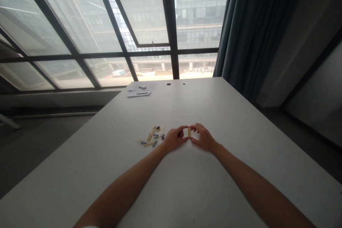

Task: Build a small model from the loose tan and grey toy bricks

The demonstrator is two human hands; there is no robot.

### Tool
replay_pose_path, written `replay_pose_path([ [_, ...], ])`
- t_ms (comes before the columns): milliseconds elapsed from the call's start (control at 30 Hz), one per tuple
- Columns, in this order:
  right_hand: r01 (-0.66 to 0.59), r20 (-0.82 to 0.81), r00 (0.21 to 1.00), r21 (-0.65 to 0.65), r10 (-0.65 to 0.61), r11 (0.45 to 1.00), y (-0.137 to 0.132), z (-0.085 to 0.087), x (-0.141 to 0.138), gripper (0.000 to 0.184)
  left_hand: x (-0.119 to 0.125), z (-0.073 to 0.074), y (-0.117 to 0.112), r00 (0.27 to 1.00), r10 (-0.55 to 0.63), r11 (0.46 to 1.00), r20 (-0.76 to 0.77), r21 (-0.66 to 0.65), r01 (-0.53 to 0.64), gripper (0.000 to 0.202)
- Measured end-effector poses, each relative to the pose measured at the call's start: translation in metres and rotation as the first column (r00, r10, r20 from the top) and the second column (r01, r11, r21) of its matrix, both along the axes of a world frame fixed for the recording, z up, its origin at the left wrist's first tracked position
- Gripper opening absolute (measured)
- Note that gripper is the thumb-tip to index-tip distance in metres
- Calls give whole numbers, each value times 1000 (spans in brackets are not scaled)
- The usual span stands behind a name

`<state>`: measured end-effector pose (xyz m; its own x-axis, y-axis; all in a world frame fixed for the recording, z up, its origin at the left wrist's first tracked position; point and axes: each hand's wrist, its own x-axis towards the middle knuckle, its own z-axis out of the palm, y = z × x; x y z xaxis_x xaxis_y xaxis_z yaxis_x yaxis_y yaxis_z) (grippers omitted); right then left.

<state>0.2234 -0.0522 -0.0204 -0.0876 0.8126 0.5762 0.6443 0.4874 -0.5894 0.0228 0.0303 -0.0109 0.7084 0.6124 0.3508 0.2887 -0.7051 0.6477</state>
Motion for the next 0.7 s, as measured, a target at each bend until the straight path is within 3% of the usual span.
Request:
replay_pose_path([
  [700,2,5,1000,-8,-1,1000,-2,3,-1,39,-1,1,-2,1000,-9,1000,11,-5,9,47],
])
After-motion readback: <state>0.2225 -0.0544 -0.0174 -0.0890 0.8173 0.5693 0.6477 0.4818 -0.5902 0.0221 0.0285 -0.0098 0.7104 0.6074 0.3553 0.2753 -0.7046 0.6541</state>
